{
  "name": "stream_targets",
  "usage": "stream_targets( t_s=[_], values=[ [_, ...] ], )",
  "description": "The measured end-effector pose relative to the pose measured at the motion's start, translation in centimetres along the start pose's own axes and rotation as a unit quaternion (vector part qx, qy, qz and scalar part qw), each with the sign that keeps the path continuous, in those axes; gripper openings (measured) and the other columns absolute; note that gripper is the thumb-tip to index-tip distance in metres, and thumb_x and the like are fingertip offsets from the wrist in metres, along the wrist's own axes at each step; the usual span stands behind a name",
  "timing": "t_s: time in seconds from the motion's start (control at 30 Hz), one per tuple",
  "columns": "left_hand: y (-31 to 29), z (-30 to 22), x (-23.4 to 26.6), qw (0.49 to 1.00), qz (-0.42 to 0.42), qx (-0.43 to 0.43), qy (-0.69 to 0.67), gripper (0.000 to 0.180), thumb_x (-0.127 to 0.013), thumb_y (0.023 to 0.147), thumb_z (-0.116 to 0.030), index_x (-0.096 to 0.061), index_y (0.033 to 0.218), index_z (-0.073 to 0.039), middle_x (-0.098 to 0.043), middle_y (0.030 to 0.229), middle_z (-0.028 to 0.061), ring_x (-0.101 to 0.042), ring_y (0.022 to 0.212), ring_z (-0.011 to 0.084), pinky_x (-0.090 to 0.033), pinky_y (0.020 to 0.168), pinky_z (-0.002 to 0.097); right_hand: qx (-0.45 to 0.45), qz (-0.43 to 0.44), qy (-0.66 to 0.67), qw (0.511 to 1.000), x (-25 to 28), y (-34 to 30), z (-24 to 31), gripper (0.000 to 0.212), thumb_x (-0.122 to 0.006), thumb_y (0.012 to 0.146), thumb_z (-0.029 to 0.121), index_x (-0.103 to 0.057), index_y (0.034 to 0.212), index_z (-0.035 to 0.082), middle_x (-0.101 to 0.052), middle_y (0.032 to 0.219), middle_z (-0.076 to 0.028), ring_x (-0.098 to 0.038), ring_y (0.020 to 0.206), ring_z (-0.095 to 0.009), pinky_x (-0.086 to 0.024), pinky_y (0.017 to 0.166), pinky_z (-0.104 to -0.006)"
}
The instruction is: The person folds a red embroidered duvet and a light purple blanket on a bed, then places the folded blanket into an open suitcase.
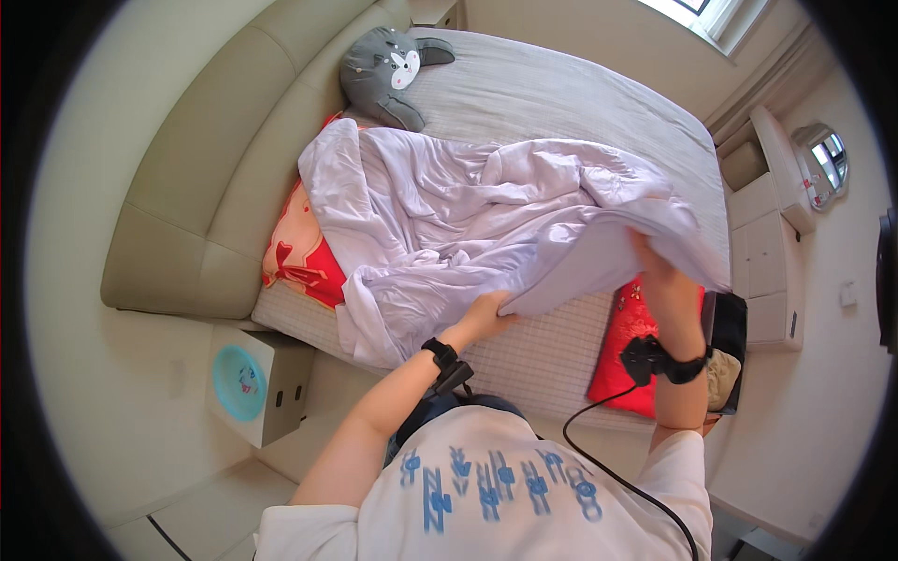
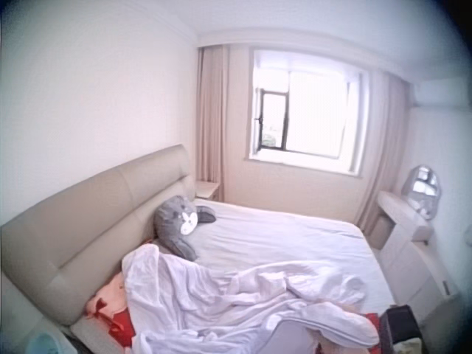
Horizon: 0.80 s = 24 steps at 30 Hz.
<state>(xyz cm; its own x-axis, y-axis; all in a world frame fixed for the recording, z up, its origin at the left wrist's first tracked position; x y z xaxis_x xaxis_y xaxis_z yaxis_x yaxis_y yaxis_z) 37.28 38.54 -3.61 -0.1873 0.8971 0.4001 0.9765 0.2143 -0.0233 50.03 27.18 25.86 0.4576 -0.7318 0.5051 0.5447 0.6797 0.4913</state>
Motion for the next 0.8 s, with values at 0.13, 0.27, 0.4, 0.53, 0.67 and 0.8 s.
stream_targets(
  t_s=[0.13,0.27,0.4,0.53,0.67,0.8],
  values=[
    [0.5,0.1,0.0,0.995,0.068,0.02,-0.067,0.051,-0.075,0.065,-0.016,-0.052,0.109,-0.003,-0.059,0.101,0.0122,-0.055,0.09,0.0196,-0.043,0.079,0.0314,-0.082,-0.144,0.151,0.974,6.6,-0.4,-0.7,0.024,-0.06,0.082,0.011,-0.056,0.102,-0.001,-0.059,0.094,-0.005,-0.055,0.087,-0.013,-0.044,0.075,-0.0257],
    [2.4,-12.4,2.8,0.987,-0.057,-0.102,-0.108,0.048,-0.074,0.063,-0.017,-0.055,0.103,0.0,-0.062,0.09,0.0144,-0.058,0.086,0.0239,-0.044,0.079,0.0329,-0.285,-0.144,0.344,0.883,2.9,-2.2,-3.1,0.015,-0.058,0.082,0.008,-0.058,0.097,0.002,-0.059,0.09,-0.002,-0.055,0.082,-0.01,-0.044,0.072,-0.0253],
    [3.9,-17.3,3.7,0.972,-0.11,-0.157,-0.136,0.041,-0.071,0.063,-0.012,-0.056,0.099,0.0,-0.062,0.085,0.0126,-0.06,0.083,0.0214,-0.046,0.074,0.0313,-0.111,0.065,0.287,0.949,-5.1,-4.1,-3.6,0.026,-0.064,0.076,0.009,-0.055,0.099,0.001,-0.058,0.097,-0.007,-0.055,0.085,-0.013,-0.043,0.073,-0.027],
    [2.4,-15.4,6.6,0.969,-0.114,-0.053,-0.212,0.02,-0.06,0.072,-0.002,-0.058,0.091,0.001,-0.061,0.078,0.0054,-0.057,0.071,0.0142,-0.045,0.064,0.0274,-0.008,0.153,0.102,0.983,-4.2,-2.5,-3.5,0.045,-0.07,0.068,0.017,-0.053,0.109,0.006,-0.05,0.11,-0.011,-0.047,0.103,-0.027,-0.035,0.09,-0.0338],
    [-2.5,-17.4,12.3,0.933,-0.145,0.001,-0.329,0.009,-0.058,0.078,-0.004,-0.056,0.087,-0.003,-0.051,0.069,0.0,-0.043,0.057,0.0072,-0.033,0.051,0.0214,-0.012,0.191,0.104,0.976,-5.3,-4.8,-9.9,0.063,-0.073,0.063,0.024,-0.049,0.12,0.011,-0.05,0.111,-0.01,-0.042,0.109,-0.029,-0.028,0.097,-0.038],
    [-6.1,-23.9,18.4,0.904,-0.101,-0.175,-0.377,0.022,-0.048,0.09,-0.026,-0.038,0.075,-0.012,-0.028,0.057,-0.0046,-0.03,0.049,0.0081,-0.031,0.062,0.0274,-0.015,0.277,-0.033,0.96,-9.3,-8.1,-19.6,0.052,-0.067,0.066,0.013,-0.052,0.116,0.01,-0.054,0.11,-0.011,-0.048,0.107,-0.028,-0.032,0.094,-0.0374]
  ],
)
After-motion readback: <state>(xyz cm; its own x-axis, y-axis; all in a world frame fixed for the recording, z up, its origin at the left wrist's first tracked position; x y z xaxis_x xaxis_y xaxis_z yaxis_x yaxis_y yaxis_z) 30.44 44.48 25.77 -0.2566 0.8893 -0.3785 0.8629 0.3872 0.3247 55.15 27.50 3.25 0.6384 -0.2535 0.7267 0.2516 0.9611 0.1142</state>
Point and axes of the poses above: each hand's wrist, its own y-axis towards the middle knuckle, its own x-axis out of the back of the hand, z = x × y, the point moved 4 cm from there along y, towards the middle knuckle
